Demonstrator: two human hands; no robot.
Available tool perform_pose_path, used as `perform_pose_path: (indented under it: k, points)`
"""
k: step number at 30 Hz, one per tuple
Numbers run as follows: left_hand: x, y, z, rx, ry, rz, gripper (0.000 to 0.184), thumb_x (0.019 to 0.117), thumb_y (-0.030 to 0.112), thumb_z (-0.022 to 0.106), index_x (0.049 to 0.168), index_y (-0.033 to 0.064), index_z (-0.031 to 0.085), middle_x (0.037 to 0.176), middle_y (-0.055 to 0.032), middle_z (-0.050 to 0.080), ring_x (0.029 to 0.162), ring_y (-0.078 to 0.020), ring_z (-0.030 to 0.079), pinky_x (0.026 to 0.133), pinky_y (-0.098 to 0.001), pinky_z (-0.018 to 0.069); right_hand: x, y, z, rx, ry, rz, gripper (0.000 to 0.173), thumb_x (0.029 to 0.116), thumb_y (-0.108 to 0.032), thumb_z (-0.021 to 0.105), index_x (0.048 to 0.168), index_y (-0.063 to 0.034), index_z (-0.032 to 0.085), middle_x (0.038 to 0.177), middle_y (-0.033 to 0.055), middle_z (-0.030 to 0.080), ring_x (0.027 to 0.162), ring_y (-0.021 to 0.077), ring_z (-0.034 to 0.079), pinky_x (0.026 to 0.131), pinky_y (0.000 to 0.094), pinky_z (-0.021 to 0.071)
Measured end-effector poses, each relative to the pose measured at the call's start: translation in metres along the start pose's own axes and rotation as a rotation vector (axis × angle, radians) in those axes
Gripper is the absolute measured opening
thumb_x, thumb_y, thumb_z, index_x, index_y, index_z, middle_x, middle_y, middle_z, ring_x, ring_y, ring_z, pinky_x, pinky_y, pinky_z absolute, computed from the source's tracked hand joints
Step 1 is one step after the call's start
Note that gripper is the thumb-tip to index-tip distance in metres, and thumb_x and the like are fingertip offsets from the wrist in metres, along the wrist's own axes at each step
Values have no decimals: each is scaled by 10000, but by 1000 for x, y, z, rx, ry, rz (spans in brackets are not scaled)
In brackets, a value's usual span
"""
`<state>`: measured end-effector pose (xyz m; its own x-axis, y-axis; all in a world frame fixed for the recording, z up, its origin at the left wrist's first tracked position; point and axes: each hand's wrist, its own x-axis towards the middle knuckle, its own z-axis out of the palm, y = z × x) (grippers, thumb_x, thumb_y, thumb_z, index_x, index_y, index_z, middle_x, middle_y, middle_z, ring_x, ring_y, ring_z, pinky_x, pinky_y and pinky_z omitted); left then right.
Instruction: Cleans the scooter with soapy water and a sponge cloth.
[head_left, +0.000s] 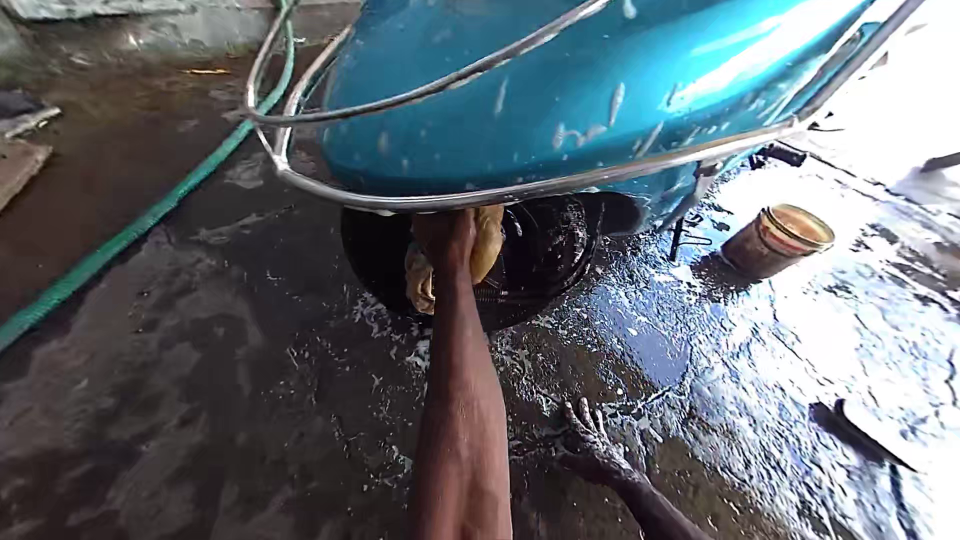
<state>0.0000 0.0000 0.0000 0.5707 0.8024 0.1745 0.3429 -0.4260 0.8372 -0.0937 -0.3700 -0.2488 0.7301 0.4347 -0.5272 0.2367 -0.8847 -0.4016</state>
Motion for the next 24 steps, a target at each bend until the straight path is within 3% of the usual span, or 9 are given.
perform_pose_path:
  k: [2, 4, 6, 8, 12, 15, 17, 21, 24]
  points:
    - [-27, 0, 16, -326, 167, 61, 583, 944, 259, 700, 1350, -127, 539, 1362, -281, 583, 1316, -338, 535, 1152, -488, 365, 12, 11, 10, -45, -141, 128, 1109, 848, -586, 722, 1664, -196, 80, 1721, 156, -95, 1567, 463, -59, 1152, 775, 147]
    - [-47, -5, 30, -626, 372, 63, 581, 900, 277, 750, 1296, -99, 553, 1215, -195, 660, 1161, -208, 638, 1050, -376, 499, 17, 11, 5, -41, -174, 165, 1112, 841, -590, 735, 1665, -239, 76, 1726, 105, -115, 1573, 433, -86, 1128, 798, 153]
    - [-69, -16, 31, -655, 455, -94, 559, 944, 284, 728, 1282, -135, 573, 1209, -241, 671, 1146, -250, 648, 1039, -391, 486, 18, 11, 3, -20, -185, 163, 1096, 843, -591, 735, 1664, -268, 84, 1729, 79, -113, 1575, 423, -88, 1118, 810, 143]
    - [-85, -42, 28, -652, 444, -214, 630, 987, 259, 678, 1417, -128, 429, 1368, -258, 567, 1280, -266, 554, 1129, -386, 416, 17, 13, 0, 5, -206, 168, 1075, 852, -588, 728, 1662, -287, 89, 1730, 69, -107, 1574, 425, -83, 1112, 813, 145]
    - [-96, -47, 24, -937, 624, -139, 510, 1007, 320, 627, 1358, -32, 515, 1208, -137, 656, 1117, -192, 658, 984, -392, 556, 17, 8, -5, 83, -200, 176, 1008, 873, -553, 718, 1658, -295, 142, 1733, 62, -91, 1573, 429, -91, 1100, 839, 110]
    - [-136, 0, 30, -1189, 471, -58, 416, 1072, 330, 457, 1375, 50, 511, 1233, -75, 650, 1154, -181, 641, 1004, -423, 545, 11, 1, -18, 338, -156, 158, 789, 955, -512, 643, 1612, -201, 337, 1724, 103, 125, 1583, 375, 85, 1189, 716, 149]
    - [-165, 27, 44, -1223, 389, -91, 411, 1083, 320, 413, 1389, 60, 503, 1238, -69, 640, 1154, -164, 630, 1001, -410, 539, 10, -17, -39, 829, 33, 121, 559, 1046, -402, 544, 1476, -47, 508, 1482, 177, 536, 1362, 300, 520, 1125, 514, 416]
    - [-222, 50, 71, -1075, -5, -159, 456, 1072, 457, 369, 1332, 119, 532, 1119, 3, 660, 1030, -81, 652, 908, -345, 569, -15, -67, -102, 1697, 153, -138, 722, 1056, -630, 225, 1478, -101, 478, 1333, 139, 646, 1165, 288, 658, 923, 508, 568]
    - [-242, 41, 97, -598, -410, -95, 641, 1087, 503, 221, 1386, 9, 498, 1199, -165, 635, 1094, -213, 629, 969, -432, 522, -31, -83, -124, 1915, 345, -362, 712, 988, -715, 358, 1290, -127, 622, 1042, 55, 742, 944, 130, 714, 843, 342, 607]
